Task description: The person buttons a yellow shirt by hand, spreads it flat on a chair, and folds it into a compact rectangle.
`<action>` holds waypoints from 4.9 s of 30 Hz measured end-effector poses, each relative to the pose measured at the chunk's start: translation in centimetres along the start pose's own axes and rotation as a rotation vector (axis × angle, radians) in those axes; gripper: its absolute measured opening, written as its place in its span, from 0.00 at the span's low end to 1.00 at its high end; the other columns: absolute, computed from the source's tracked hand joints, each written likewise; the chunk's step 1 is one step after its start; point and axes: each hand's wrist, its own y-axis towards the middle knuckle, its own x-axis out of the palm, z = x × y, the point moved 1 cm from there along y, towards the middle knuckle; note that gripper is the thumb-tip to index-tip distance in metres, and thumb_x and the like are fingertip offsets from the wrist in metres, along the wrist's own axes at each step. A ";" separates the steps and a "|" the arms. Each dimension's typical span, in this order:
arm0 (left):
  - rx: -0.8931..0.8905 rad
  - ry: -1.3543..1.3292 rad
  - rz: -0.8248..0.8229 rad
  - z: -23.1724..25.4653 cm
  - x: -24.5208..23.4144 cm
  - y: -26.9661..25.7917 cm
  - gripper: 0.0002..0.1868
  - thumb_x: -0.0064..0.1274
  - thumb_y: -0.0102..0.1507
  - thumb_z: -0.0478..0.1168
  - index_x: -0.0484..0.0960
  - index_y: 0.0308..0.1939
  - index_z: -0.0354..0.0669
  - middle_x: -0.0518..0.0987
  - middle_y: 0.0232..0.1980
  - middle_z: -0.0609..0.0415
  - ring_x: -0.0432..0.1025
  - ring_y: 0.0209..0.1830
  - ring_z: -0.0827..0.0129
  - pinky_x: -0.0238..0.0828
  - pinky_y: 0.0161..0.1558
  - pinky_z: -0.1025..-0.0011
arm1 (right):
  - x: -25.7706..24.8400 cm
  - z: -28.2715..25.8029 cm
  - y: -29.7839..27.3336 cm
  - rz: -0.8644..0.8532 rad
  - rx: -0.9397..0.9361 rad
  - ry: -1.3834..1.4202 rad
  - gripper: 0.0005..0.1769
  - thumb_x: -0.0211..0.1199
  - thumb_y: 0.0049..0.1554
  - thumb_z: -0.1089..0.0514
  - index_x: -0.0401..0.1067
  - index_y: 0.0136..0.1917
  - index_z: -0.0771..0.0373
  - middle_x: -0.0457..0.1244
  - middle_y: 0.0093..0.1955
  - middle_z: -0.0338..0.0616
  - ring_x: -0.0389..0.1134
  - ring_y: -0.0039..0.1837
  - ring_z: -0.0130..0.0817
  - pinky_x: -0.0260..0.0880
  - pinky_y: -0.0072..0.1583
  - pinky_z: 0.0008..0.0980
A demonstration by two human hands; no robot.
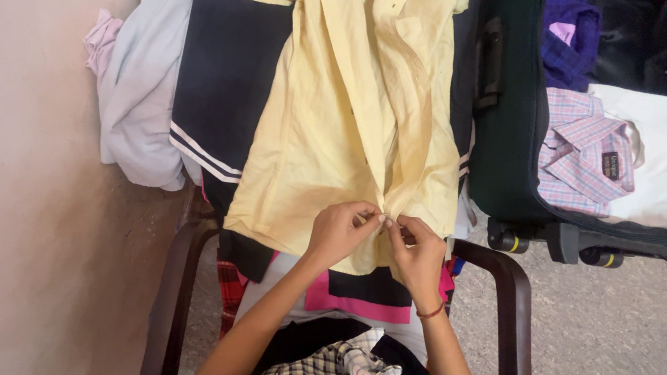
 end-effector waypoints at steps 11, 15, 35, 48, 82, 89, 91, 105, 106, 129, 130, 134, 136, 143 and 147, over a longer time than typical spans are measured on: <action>-0.013 0.011 0.037 -0.3 -0.3 -0.1 0.14 0.58 0.61 0.51 0.89 0.38 0.48 0.86 0.33 0.55 0.82 0.31 0.68 0.75 0.34 0.70 | 0.0 1.9 -0.2 -0.161 0.021 0.175 0.11 0.65 0.60 0.59 0.79 0.49 0.70 0.71 0.38 0.47 0.73 0.38 0.28 0.72 0.44 0.27; 0.022 -0.076 -0.013 -1.3 -0.7 0.4 0.14 0.59 0.62 0.51 0.89 0.40 0.46 0.87 0.34 0.54 0.83 0.33 0.69 0.77 0.36 0.73 | 0.9 5.2 0.8 -0.262 0.226 0.612 0.11 0.61 0.62 0.59 0.78 0.49 0.71 0.71 0.38 0.42 0.72 0.40 0.26 0.74 0.46 0.26; -0.122 -0.136 0.238 -4.2 1.8 -0.1 0.20 0.56 0.64 0.55 0.88 0.36 0.41 0.83 0.26 0.51 0.79 0.25 0.65 0.72 0.30 0.69 | 3.6 0.3 -0.2 -0.050 0.039 0.172 0.08 0.67 0.59 0.60 0.78 0.47 0.69 0.71 0.38 0.46 0.74 0.39 0.31 0.73 0.44 0.28; -0.069 0.019 -0.159 -8.9 3.5 0.0 0.22 0.49 0.68 0.57 0.87 0.41 0.43 0.80 0.25 0.51 0.75 0.26 0.65 0.69 0.32 0.66 | 4.4 10.2 0.7 -0.176 0.283 0.548 0.14 0.62 0.64 0.56 0.75 0.59 0.67 0.69 0.47 0.42 0.72 0.45 0.31 0.70 0.47 0.28; 0.264 0.402 0.272 -3.8 6.0 7.4 0.10 0.58 0.61 0.43 0.87 0.41 0.43 0.83 0.36 0.51 0.77 0.41 0.56 0.71 0.45 0.58 | 2.5 7.2 8.9 0.046 -0.181 -0.486 0.09 0.63 0.59 0.60 0.77 0.53 0.61 0.69 0.48 0.53 0.70 0.51 0.53 0.70 0.52 0.46; 0.012 0.203 0.298 -3.3 7.2 9.4 0.13 0.61 0.60 0.52 0.90 0.33 0.47 0.84 0.29 0.51 0.78 0.28 0.59 0.72 0.35 0.62 | 1.7 7.8 7.8 0.084 -0.084 -0.275 0.13 0.64 0.57 0.57 0.79 0.52 0.66 0.69 0.43 0.57 0.71 0.44 0.55 0.70 0.48 0.46; 0.016 0.220 0.319 -3.5 7.8 10.0 0.12 0.62 0.60 0.51 0.90 0.33 0.48 0.84 0.29 0.51 0.78 0.29 0.59 0.71 0.35 0.62 | 1.6 7.7 7.6 0.048 0.009 -0.309 0.12 0.65 0.58 0.55 0.79 0.49 0.66 0.69 0.41 0.58 0.71 0.44 0.55 0.70 0.49 0.46; 0.086 0.319 0.015 -3.1 3.1 7.0 0.11 0.65 0.55 0.48 0.88 0.30 0.45 0.85 0.30 0.52 0.80 0.32 0.61 0.75 0.37 0.64 | -2.6 11.3 9.6 0.264 0.179 0.111 0.14 0.72 0.59 0.53 0.79 0.43 0.68 0.68 0.34 0.38 0.65 0.36 0.19 0.65 0.40 0.23; 0.088 0.304 0.009 -2.6 2.5 6.4 0.11 0.65 0.55 0.48 0.88 0.31 0.45 0.85 0.30 0.53 0.81 0.32 0.61 0.76 0.37 0.65 | -2.6 10.2 9.2 0.267 0.142 0.154 0.14 0.71 0.60 0.54 0.79 0.43 0.68 0.67 0.34 0.37 0.63 0.36 0.17 0.64 0.40 0.22; 0.015 -0.070 0.075 2.3 0.5 0.6 0.14 0.57 0.62 0.50 0.88 0.40 0.46 0.87 0.35 0.55 0.83 0.35 0.67 0.77 0.38 0.71 | -2.5 -2.7 0.8 -0.029 0.074 0.226 0.10 0.66 0.59 0.62 0.78 0.50 0.73 0.69 0.42 0.43 0.72 0.41 0.27 0.73 0.43 0.26; 0.024 -0.071 0.076 2.6 0.5 0.4 0.14 0.58 0.62 0.50 0.88 0.39 0.45 0.87 0.35 0.55 0.83 0.35 0.67 0.77 0.38 0.71 | -2.3 -2.4 0.5 0.005 0.035 0.246 0.10 0.66 0.60 0.63 0.78 0.51 0.73 0.69 0.43 0.43 0.72 0.42 0.26 0.72 0.45 0.25; 0.043 -0.082 0.062 3.0 0.8 0.2 0.13 0.58 0.62 0.49 0.88 0.38 0.43 0.86 0.34 0.53 0.83 0.34 0.67 0.77 0.38 0.71 | -1.4 -0.6 -0.5 0.114 -0.034 0.326 0.11 0.66 0.61 0.63 0.76 0.53 0.75 0.69 0.46 0.43 0.71 0.47 0.25 0.72 0.51 0.23; 0.066 -0.098 0.062 2.9 1.0 0.2 0.13 0.58 0.62 0.48 0.88 0.37 0.43 0.86 0.33 0.53 0.83 0.33 0.66 0.77 0.38 0.71 | -1.4 0.0 -0.9 0.116 -0.041 0.309 0.10 0.66 0.61 0.64 0.76 0.53 0.75 0.69 0.47 0.43 0.71 0.48 0.25 0.72 0.52 0.23; 0.028 -0.168 0.013 1.7 0.9 0.1 0.14 0.59 0.62 0.48 0.89 0.40 0.42 0.87 0.34 0.52 0.83 0.33 0.69 0.76 0.38 0.73 | -2.8 1.8 0.5 -0.128 0.072 0.520 0.11 0.59 0.67 0.62 0.78 0.53 0.74 0.70 0.50 0.43 0.69 0.49 0.22 0.73 0.52 0.21; 0.041 -0.314 0.020 0.4 1.4 0.6 0.16 0.58 0.64 0.47 0.88 0.45 0.38 0.88 0.37 0.52 0.83 0.36 0.72 0.77 0.40 0.75 | -2.5 0.2 1.1 -0.071 0.006 0.393 0.09 0.70 0.56 0.66 0.77 0.50 0.73 0.69 0.48 0.42 0.71 0.47 0.24 0.73 0.48 0.23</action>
